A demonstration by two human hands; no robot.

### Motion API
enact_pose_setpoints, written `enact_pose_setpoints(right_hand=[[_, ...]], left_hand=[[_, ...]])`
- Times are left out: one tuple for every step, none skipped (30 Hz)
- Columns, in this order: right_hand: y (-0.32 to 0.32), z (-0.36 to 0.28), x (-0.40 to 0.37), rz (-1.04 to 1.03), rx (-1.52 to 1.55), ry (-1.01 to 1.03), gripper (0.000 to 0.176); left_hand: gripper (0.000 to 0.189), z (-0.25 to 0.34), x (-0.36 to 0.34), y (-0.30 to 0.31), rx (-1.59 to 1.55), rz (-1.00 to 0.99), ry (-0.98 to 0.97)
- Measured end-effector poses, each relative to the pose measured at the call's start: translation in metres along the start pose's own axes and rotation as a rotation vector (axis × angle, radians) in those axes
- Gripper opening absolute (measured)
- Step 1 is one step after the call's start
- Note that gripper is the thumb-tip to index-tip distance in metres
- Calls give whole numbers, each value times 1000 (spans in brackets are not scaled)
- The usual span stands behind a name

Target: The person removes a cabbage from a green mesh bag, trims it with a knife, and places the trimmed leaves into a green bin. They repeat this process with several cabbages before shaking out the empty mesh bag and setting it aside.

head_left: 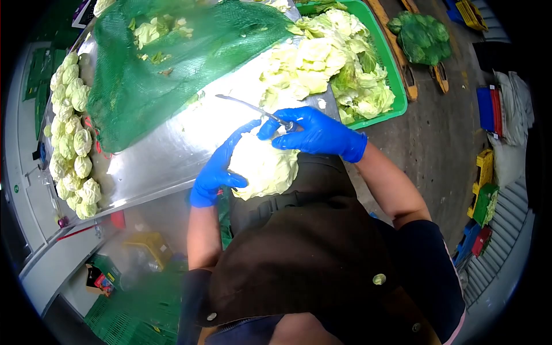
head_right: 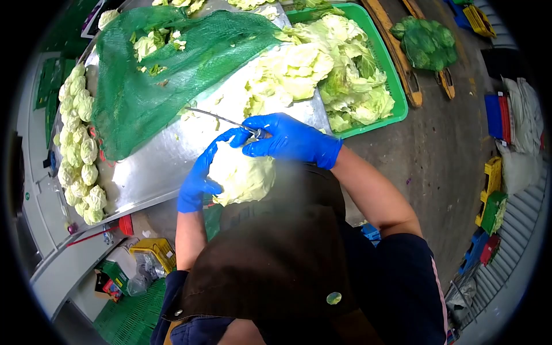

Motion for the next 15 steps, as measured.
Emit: enact_pose_setpoints(right_hand=[[-2, 0, -1, 25, 7, 24, 51], [-6, -9, -1, 6, 141, 53, 50], [-6, -9, 1, 24, 115, 79, 49], [-6, -8, 3, 42, 91, 104, 49], [-5, -8, 3, 61, 65, 129, 48], [-5, -10, 3, 17, -73, 101, 46], [-3, -10, 4, 7, -144, 89, 44], [-1, -11, 6, -2, -217, 78, 43], [2, -11, 6, -9, -292, 68, 41], [4, -8, 6, 5, -249, 83, 40], [6, -8, 6, 8, -247, 54, 41], [9, -9, 5, 8, -244, 24, 41], [10, -11, 4, 8, -242, -5, 42], [10, -12, 4, 26, -252, -33, 42], [11, -14, 3, 44, -263, -61, 43]], left_hand=[[112, 1, 2, -1, 15, -2, 11], [111, 4, 3, -1, 31, -2, 22], [110, 6, 3, -1, 47, -1, 35], [110, 11, 3, -2, 39, -10, 56], [110, 18, 5, -4, 30, -20, 76], [110, 17, 5, -4, 37, -32, 91], [110, 17, 6, -4, 43, -45, 106], [109, 11, 6, -1, 66, -61, 116], [109, 6, 8, 2, 89, -79, 124], [109, 3, 12, 3, 98, -103, 93], [109, 1, 15, 2, 104, -126, 63], [109, 0, 18, 1, 109, -146, 34], [109, 1, 20, 1, 140, -153, 23], [109, 4, 22, 0, 171, -159, 10], [109, 7, 23, 0, 203, -165, -3]])
Point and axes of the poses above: each hand's wrist, its own x-axis towards the middle knuckle, its own y-axis out of the back of the hand, z = x × y, the point moved 2 cm from there along x, towards the middle knuckle, and after that the axes turned 8 degrees about x, right-handed, at the moved point
